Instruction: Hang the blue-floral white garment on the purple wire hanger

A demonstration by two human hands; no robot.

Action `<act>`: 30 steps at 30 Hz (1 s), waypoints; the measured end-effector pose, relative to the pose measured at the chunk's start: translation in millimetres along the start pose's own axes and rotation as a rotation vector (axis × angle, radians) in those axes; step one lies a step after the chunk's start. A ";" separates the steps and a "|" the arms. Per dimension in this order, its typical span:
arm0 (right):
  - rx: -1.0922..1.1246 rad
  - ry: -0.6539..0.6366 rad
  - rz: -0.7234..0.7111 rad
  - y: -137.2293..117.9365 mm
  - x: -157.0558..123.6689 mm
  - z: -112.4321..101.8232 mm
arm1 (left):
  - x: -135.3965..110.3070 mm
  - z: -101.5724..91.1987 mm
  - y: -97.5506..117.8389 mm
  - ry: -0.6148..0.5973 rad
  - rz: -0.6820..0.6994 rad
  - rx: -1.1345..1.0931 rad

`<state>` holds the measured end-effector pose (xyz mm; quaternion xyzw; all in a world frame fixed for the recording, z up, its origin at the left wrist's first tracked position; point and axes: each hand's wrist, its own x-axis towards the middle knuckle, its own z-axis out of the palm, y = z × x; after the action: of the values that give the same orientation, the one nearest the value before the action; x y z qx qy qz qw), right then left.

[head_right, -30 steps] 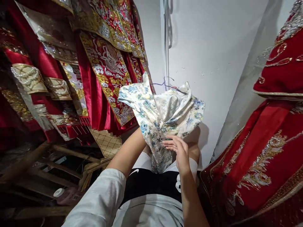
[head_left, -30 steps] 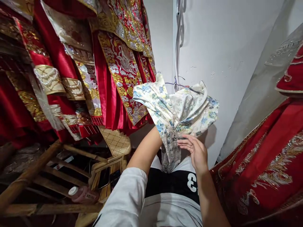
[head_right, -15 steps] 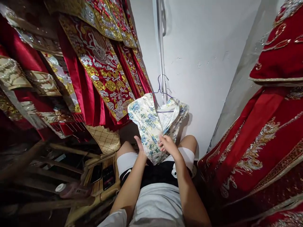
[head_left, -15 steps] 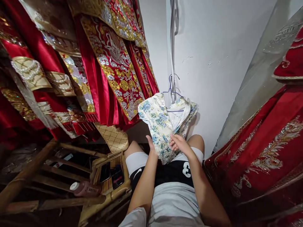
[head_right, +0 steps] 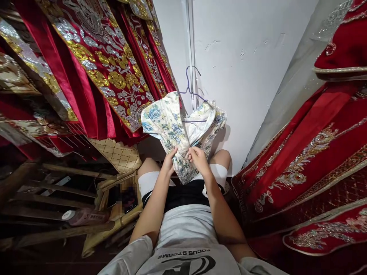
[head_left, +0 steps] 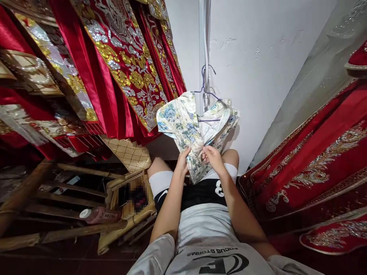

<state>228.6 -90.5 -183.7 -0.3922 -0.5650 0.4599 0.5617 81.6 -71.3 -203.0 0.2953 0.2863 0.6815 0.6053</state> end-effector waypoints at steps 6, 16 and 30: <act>0.067 0.304 -0.046 -5.4 -8.2 -6.2 | -3.5 -15.7 2.7 0.496 0.742 0.576; 0.087 -0.009 0.178 -17.3 -9.9 -5.8 | -30.6 18.3 -35.7 -0.263 0.633 0.927; 0.204 0.097 0.108 -135.3 96.7 4.5 | -32.0 30.0 -46.2 -0.187 0.552 1.034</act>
<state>228.1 -34.5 -27.0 -0.3847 -0.4655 0.5249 0.5999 137.3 -97.3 -219.4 0.6741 0.4393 0.5570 0.2058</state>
